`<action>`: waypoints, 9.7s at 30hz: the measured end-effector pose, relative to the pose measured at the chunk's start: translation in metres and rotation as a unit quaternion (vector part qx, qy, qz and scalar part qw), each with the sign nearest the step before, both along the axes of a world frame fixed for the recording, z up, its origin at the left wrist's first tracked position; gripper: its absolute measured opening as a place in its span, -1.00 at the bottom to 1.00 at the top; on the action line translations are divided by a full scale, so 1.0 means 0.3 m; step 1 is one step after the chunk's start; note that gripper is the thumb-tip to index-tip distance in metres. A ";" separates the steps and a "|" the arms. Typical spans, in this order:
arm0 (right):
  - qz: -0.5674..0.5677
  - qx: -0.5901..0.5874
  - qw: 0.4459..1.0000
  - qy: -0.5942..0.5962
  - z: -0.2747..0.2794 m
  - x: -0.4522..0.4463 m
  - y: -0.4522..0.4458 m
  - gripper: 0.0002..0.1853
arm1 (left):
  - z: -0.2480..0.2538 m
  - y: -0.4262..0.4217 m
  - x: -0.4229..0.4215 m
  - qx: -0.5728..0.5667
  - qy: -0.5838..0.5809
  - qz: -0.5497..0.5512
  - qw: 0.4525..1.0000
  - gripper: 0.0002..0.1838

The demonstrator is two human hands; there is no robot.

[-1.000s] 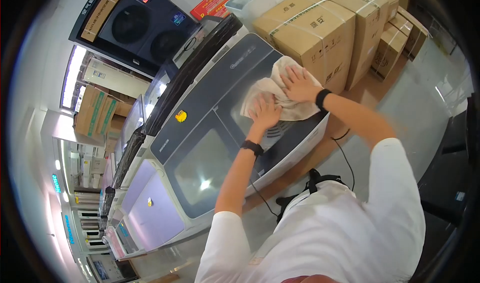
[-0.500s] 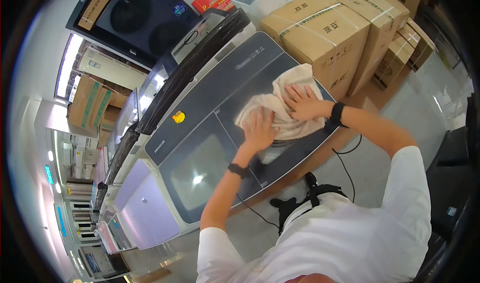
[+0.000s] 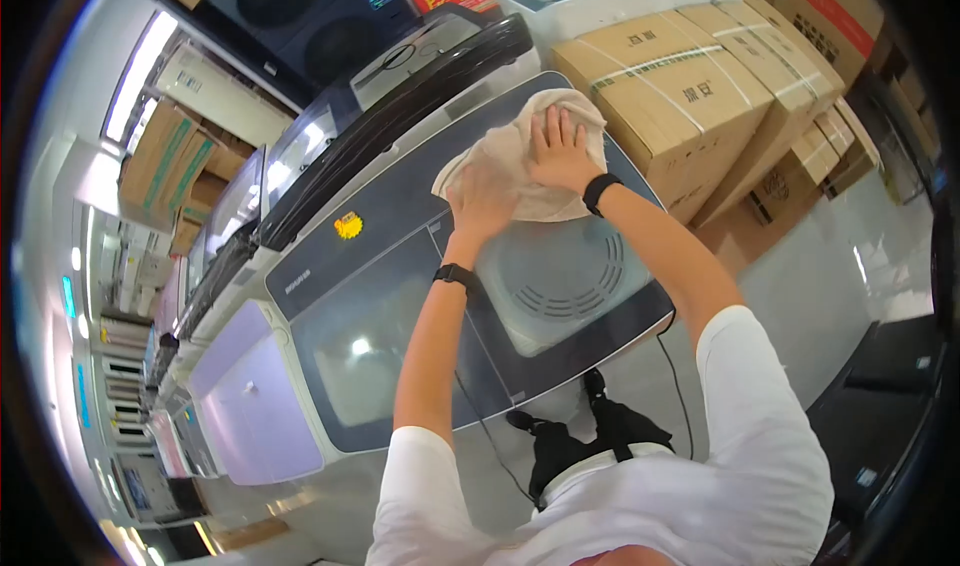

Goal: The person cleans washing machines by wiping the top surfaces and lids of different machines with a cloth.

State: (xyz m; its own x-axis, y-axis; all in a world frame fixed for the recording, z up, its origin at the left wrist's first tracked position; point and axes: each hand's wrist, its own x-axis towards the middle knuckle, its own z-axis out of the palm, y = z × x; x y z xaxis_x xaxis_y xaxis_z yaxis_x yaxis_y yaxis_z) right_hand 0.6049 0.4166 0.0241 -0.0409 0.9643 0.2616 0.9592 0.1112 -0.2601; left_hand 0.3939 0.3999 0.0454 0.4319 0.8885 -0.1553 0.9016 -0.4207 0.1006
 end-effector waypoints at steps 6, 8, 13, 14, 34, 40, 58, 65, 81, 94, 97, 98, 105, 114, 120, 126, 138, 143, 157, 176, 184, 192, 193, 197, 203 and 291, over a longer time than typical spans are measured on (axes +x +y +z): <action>0.206 0.026 0.961 -0.183 0.002 -0.072 -0.216 -0.24 | -0.053 -0.173 -0.173 0.049 -0.058 0.052 0.996 -0.23; 0.212 0.001 0.970 -0.117 -0.002 -0.095 -0.217 -0.27 | -0.018 -0.237 -0.248 0.057 -0.044 0.086 0.994 -0.22; 0.173 0.011 0.983 -0.065 -0.012 -0.181 -0.076 -0.22 | -0.020 -0.203 -0.359 0.152 -0.011 0.090 0.984 -0.22; 0.158 0.016 0.986 -0.056 -0.010 -0.214 -0.047 -0.20 | -0.016 -0.180 -0.359 0.162 -0.005 0.099 0.982 -0.23; 0.307 -0.137 0.913 -0.230 -0.017 -0.677 -0.174 -0.20 | -0.037 -0.512 -0.606 0.161 -0.101 0.248 0.950 -0.26; 0.450 -0.045 0.858 -0.242 -0.048 -0.669 -0.546 -0.38 | -0.035 -0.913 -0.695 0.143 -0.086 0.223 0.960 -0.25; 0.396 -0.195 0.878 -0.184 0.050 -1.149 -0.946 -0.15 | -0.055 -1.162 -0.921 0.174 -0.100 0.387 0.900 -0.32; 0.388 -0.147 0.905 -0.097 0.062 -1.335 -0.933 -0.15 | -0.012 -1.187 -1.185 0.167 -0.102 0.438 0.878 -0.34; 0.313 -0.043 0.948 -0.035 0.069 -0.949 -1.129 -0.26 | -0.091 -1.223 -1.062 0.160 -0.032 0.426 0.890 -0.21; 0.112 0.003 0.993 -0.018 0.048 -0.300 -1.302 -0.22 | -0.043 -1.243 -0.376 0.207 -0.097 0.190 0.955 -0.05; 0.102 0.026 0.994 -0.031 0.028 -0.220 -1.251 -0.22 | -0.005 -1.222 -0.304 0.191 -0.109 0.155 0.963 -0.05; 0.095 0.045 0.994 -0.040 0.028 -0.212 -1.209 -0.22 | -0.017 -1.192 -0.282 0.189 -0.129 0.142 0.963 -0.06; 0.094 0.113 0.989 -0.001 -0.030 -0.334 -1.146 -0.20 | -0.068 -1.185 -0.180 0.227 -0.135 0.154 0.952 -0.11; 0.194 0.040 0.979 0.043 -0.007 -0.190 -1.179 -0.28 | -0.079 -1.266 -0.343 0.201 -0.117 0.207 0.950 -0.12; 0.180 0.013 0.984 0.001 0.022 -0.455 -1.084 -0.29 | -0.083 -1.191 -0.302 0.234 -0.112 0.278 0.925 -0.13; 0.331 -0.003 0.942 0.054 0.030 -0.461 -1.246 -0.37 | -0.063 -1.362 -0.406 0.200 -0.124 0.283 0.930 -0.13; 0.272 0.109 0.956 -0.018 -0.037 -0.714 -1.091 -0.40 | -0.112 -1.171 -0.560 0.235 -0.013 0.310 0.921 -0.11; 0.327 0.027 0.945 0.010 0.033 -0.601 -1.171 -0.37 | -0.089 -1.354 -0.713 0.263 -0.136 0.281 0.913 -0.12; 0.342 -0.002 0.939 0.031 0.045 -1.063 -1.248 -0.37 | -0.075 -1.334 -1.126 0.232 -0.136 0.347 0.899 -0.13; 0.229 0.077 0.965 0.100 0.054 -1.271 -1.374 -0.37 | -0.112 -1.315 -1.287 0.216 -0.046 0.214 0.951 -0.18; 0.016 0.145 0.989 0.030 -0.003 -0.806 -1.252 -0.51 | -0.077 -1.237 -0.921 0.189 -0.048 0.049 0.980 -0.14; -0.137 0.204 0.965 0.090 -0.051 -0.622 -1.290 -0.55 | -0.088 -1.174 -0.507 0.175 -0.032 -0.117 0.977 -0.14; -0.148 0.206 0.963 0.093 -0.046 -0.594 -1.311 -0.55 | -0.076 -1.196 -0.484 0.168 -0.018 -0.118 0.979 -0.14; -0.192 0.206 0.953 0.108 -0.048 -0.429 -1.320 -0.54 | -0.100 -1.157 -0.376 0.154 0.008 -0.131 0.979 -0.12; -0.237 0.214 0.943 0.092 -0.064 -0.061 -1.162 -0.58 | -0.080 -1.062 -0.057 0.137 0.009 -0.140 0.981 -0.10; -0.993 0.036 0.112 0.027 0.019 2.760 -4.063 -0.40 | -0.077 -3.772 4.208 -0.177 -0.096 -0.943 0.265 -0.24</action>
